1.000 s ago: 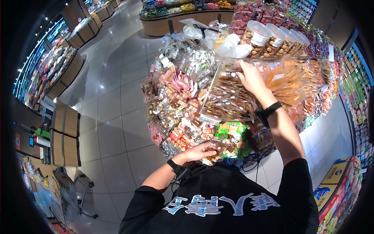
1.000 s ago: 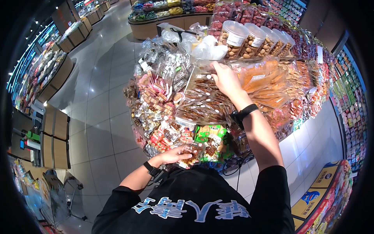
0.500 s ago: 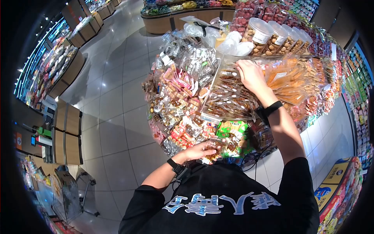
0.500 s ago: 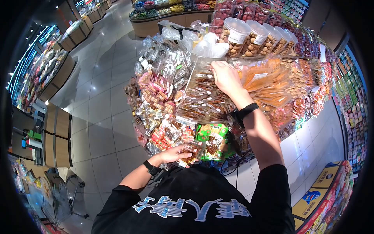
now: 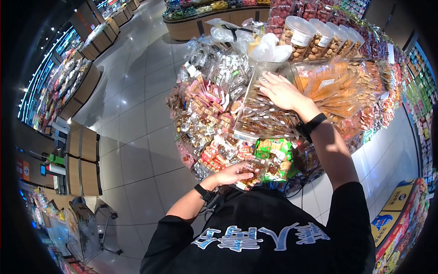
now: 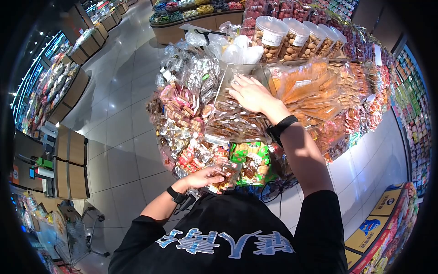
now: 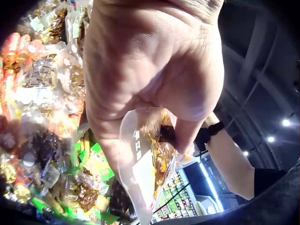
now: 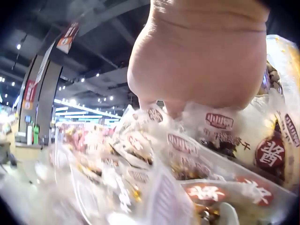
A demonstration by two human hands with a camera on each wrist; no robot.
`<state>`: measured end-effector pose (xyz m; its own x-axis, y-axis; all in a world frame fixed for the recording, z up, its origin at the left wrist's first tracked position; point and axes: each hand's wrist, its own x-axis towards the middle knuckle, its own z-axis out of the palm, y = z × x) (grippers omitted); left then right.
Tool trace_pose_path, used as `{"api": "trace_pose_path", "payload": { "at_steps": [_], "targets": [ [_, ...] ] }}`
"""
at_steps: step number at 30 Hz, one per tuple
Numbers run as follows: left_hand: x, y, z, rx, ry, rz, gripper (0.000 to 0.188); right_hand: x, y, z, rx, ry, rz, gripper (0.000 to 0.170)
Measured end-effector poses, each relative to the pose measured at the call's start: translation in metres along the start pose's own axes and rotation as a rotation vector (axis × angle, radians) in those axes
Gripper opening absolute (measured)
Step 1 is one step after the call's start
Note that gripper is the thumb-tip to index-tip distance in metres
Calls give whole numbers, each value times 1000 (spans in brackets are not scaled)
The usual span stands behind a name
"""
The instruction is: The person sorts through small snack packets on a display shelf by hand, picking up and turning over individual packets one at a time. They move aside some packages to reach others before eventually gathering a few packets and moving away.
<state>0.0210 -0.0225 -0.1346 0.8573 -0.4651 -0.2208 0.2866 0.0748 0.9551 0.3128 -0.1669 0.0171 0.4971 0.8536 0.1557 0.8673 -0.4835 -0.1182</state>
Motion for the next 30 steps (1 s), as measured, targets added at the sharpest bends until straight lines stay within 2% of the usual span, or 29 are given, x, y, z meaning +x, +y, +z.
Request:
{"api": "trace_pose_path", "payload": {
  "at_steps": [2, 3, 4, 5, 6, 7, 8, 10, 11, 12, 14, 15, 16, 17, 20, 21, 22, 23, 24, 25, 26, 27, 28, 30],
  "targets": [
    [-13, 46, 6, 100, 17, -66, 48, 0, -7, -13, 59, 30, 15, 56],
    [-14, 43, 4, 224, 73, 75, 49, -3, -8, -20, 67, 72, -1, 56],
    [-14, 44, 2, 125, 50, 100, 47, -6, -12, -29, 74, 113, -16, 57],
    [-14, 46, 1, 198, 121, 199, 48, -12, -17, -38, 145, 212, -28, 55],
    [-15, 52, 2, 268, 192, 295, 49, -16, -24, -41, 191, 344, -55, 47],
    [-18, 61, 2, 76, 167, 171, 53, -25, -38, -52, 276, 352, -73, 45],
    [-20, 74, 4, -140, 98, 127, 54, -35, -55, -66, 360, 363, -89, 43],
    [-19, 92, 6, -23, 175, 217, 52, -56, -86, -80, 590, 152, -46, 47],
    [-15, 97, 9, 79, 254, 294, 46, -66, -92, -77, 572, 57, -126, 54],
    [-14, 104, 11, 79, 321, 255, 43, -75, -99, -69, 627, -24, -147, 62],
    [-4, 116, 19, 51, 460, 340, 32, -88, -109, -59, 583, -157, -240, 70],
    [2, 111, 15, 218, 567, 255, 30, -93, -114, -50, 518, -169, -139, 71],
    [5, 116, 19, 257, 659, 278, 30, -95, -121, -44, 453, -181, -40, 72],
    [9, 123, 26, 296, 752, 301, 30, -95, -128, -48, 515, -243, 47, 68],
    [18, 130, 35, 414, 943, 402, 27, -103, -126, -39, 637, -106, 64, 60],
    [20, 131, 35, 437, 977, 425, 26, -102, -131, -60, 630, -186, 157, 55],
    [20, 131, 35, 460, 1011, 447, 25, -101, -131, -68, 643, -155, 149, 53],
    [17, 133, 32, 438, 992, 374, 25, -101, -128, -73, 654, -125, 141, 51],
    [19, 136, 30, 263, 958, 451, 26, -101, -124, -77, 664, -94, 132, 49],
    [20, 139, 28, 88, 918, 526, 27, -99, -118, -73, 667, 115, 38, 49],
    [21, 141, 27, -88, 871, 598, 28, -96, -114, -80, 647, 240, 60, 47],
    [20, 135, 20, -48, 876, 590, 21, -88, -107, -75, 908, 407, 38, 43],
    [22, 126, 10, 124, 914, 612, 18, -81, -99, -87, 810, 471, 224, 38],
    [26, 111, -5, 472, 980, 639, 13, -66, -73, -96, 524, 754, 116, 34]
  ]
}}
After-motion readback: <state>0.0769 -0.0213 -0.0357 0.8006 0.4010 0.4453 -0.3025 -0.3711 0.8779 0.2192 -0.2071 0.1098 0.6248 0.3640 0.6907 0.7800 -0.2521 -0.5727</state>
